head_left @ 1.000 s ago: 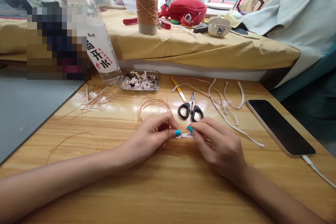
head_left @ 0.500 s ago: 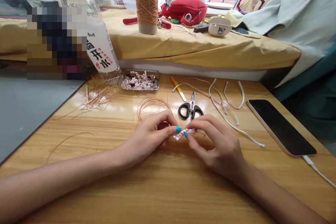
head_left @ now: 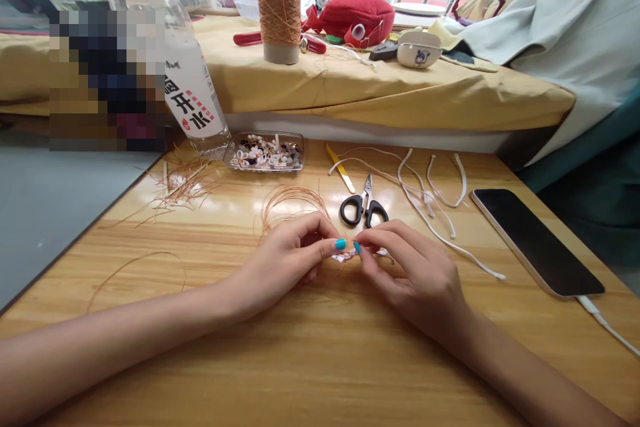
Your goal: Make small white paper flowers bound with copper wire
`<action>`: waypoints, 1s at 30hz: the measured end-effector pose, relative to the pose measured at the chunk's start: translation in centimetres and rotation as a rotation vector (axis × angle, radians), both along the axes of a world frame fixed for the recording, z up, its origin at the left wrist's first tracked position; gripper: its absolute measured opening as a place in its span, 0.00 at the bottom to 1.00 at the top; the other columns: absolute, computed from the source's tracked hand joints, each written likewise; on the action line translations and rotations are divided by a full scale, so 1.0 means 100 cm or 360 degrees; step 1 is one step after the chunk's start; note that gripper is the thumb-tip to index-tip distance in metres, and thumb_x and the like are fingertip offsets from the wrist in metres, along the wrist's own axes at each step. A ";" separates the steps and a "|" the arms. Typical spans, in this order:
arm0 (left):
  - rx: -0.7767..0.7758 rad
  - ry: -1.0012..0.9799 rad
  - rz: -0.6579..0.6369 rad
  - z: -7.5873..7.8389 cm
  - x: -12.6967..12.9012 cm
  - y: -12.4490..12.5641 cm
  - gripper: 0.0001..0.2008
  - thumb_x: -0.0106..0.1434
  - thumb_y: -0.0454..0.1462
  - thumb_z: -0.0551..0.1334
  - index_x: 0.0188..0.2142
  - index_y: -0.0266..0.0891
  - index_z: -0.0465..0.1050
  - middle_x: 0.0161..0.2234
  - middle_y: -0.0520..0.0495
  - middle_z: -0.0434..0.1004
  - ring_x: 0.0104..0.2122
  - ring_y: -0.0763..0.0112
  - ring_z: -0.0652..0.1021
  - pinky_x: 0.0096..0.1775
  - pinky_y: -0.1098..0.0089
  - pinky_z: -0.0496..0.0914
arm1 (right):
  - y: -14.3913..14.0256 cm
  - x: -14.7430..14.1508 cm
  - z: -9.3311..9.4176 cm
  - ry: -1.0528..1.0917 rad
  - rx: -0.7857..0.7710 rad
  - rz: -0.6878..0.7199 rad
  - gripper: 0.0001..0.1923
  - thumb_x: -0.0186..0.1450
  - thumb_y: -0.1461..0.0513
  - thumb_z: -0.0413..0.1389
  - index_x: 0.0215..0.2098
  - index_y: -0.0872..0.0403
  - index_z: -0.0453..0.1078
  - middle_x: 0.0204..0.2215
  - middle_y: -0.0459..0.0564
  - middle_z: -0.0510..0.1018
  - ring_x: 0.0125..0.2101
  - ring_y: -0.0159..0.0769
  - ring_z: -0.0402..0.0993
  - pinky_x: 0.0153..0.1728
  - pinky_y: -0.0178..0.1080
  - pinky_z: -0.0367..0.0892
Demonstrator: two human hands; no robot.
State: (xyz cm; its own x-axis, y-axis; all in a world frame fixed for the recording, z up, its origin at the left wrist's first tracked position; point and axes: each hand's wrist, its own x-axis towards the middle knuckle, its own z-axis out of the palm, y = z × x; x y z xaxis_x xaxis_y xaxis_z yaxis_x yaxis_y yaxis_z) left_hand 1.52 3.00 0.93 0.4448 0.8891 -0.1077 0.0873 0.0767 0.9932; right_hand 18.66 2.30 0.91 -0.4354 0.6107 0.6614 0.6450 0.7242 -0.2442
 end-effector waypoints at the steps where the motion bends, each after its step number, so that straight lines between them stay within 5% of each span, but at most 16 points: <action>1: -0.0001 0.0000 -0.0001 0.000 0.000 0.000 0.12 0.55 0.43 0.56 0.28 0.35 0.64 0.20 0.55 0.60 0.17 0.83 0.62 0.19 0.79 0.56 | 0.000 0.000 0.000 0.0001 0.0001 -0.0002 0.06 0.55 0.70 0.51 0.29 0.56 0.65 0.24 0.48 0.71 0.25 0.30 0.68 0.26 0.33 0.65; 21: 0.0029 0.0008 -0.0003 0.001 0.000 -0.001 0.09 0.55 0.41 0.56 0.27 0.36 0.63 0.20 0.55 0.61 0.18 0.82 0.63 0.20 0.78 0.57 | 0.002 -0.001 0.003 0.0112 -0.0103 -0.0119 0.06 0.56 0.70 0.48 0.29 0.54 0.63 0.23 0.46 0.70 0.24 0.29 0.68 0.26 0.33 0.65; 30: -0.0014 -0.0018 0.0039 0.001 0.000 -0.001 0.12 0.55 0.44 0.55 0.27 0.36 0.61 0.19 0.56 0.60 0.17 0.83 0.62 0.18 0.79 0.55 | -0.001 0.000 0.005 0.0111 -0.0099 -0.0002 0.07 0.54 0.69 0.50 0.30 0.54 0.64 0.24 0.47 0.70 0.27 0.31 0.68 0.27 0.34 0.66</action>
State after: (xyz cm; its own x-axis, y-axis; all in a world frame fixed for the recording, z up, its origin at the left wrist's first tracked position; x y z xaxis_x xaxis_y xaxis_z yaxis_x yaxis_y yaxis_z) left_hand 1.54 2.90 1.03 0.4241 0.8988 -0.1106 0.0739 0.0874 0.9934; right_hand 18.64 2.24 1.45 -0.3889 0.6520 0.6509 0.6257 0.7055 -0.3328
